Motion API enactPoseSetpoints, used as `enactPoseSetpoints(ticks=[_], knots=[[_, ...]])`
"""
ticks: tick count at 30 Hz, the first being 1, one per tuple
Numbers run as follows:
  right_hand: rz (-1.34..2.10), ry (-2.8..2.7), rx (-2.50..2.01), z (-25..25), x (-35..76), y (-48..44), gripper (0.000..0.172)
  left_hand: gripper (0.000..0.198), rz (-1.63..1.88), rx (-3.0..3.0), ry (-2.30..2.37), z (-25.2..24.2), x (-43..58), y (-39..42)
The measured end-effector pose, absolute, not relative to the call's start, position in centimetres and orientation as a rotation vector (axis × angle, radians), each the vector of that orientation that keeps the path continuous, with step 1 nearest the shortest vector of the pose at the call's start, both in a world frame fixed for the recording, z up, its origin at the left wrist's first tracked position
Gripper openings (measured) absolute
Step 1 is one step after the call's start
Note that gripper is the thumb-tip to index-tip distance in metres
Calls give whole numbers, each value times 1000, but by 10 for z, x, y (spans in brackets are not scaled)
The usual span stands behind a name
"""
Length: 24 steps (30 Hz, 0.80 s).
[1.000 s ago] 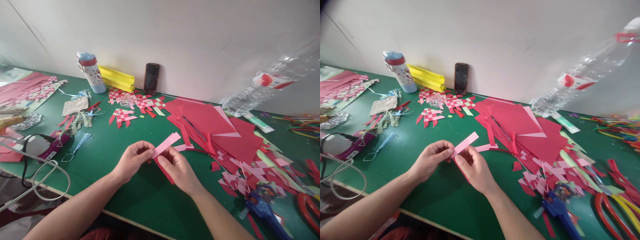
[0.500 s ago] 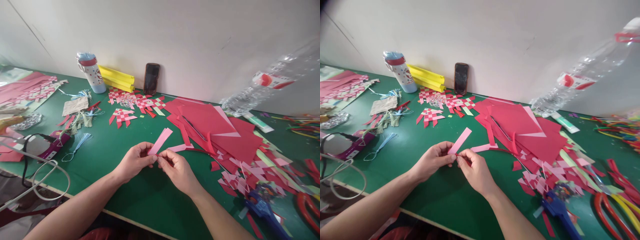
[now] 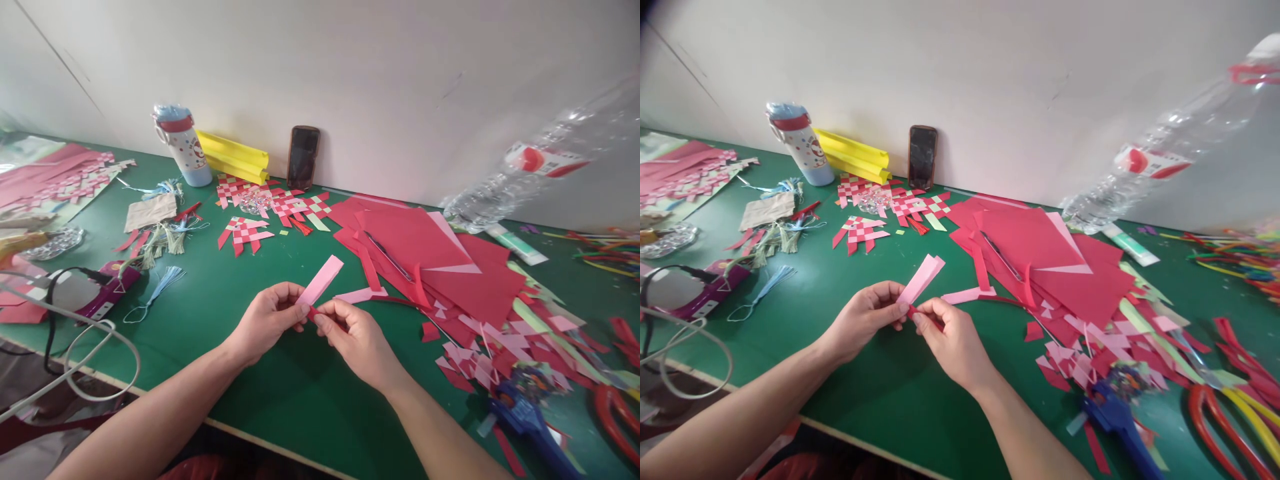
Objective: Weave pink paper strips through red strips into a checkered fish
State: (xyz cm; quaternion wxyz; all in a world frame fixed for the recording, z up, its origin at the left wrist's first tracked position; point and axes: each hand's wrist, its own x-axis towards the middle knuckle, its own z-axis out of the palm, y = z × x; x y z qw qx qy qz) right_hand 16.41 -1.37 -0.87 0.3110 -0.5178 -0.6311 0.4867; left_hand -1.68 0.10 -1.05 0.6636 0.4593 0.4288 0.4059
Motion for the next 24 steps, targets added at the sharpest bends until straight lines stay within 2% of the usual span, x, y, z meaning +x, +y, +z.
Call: enactPoseSetpoints(ticks=[13, 18, 21, 24], knots=[[1278, -1664, -1409, -7, 165, -12, 23, 38, 909, 962, 991, -11, -18, 2], [1394, -1698, -1362, -5, 166, -12, 23, 34, 932, 1001, 1012, -10, -17, 2], [1456, -1597, -1281, -4, 166, -11, 29, 35, 876, 1029, 989, -10, -16, 0], [1365, -1510, -1371, -7, 168, -9, 35, 36, 808, 1049, 962, -11, -16, -1]])
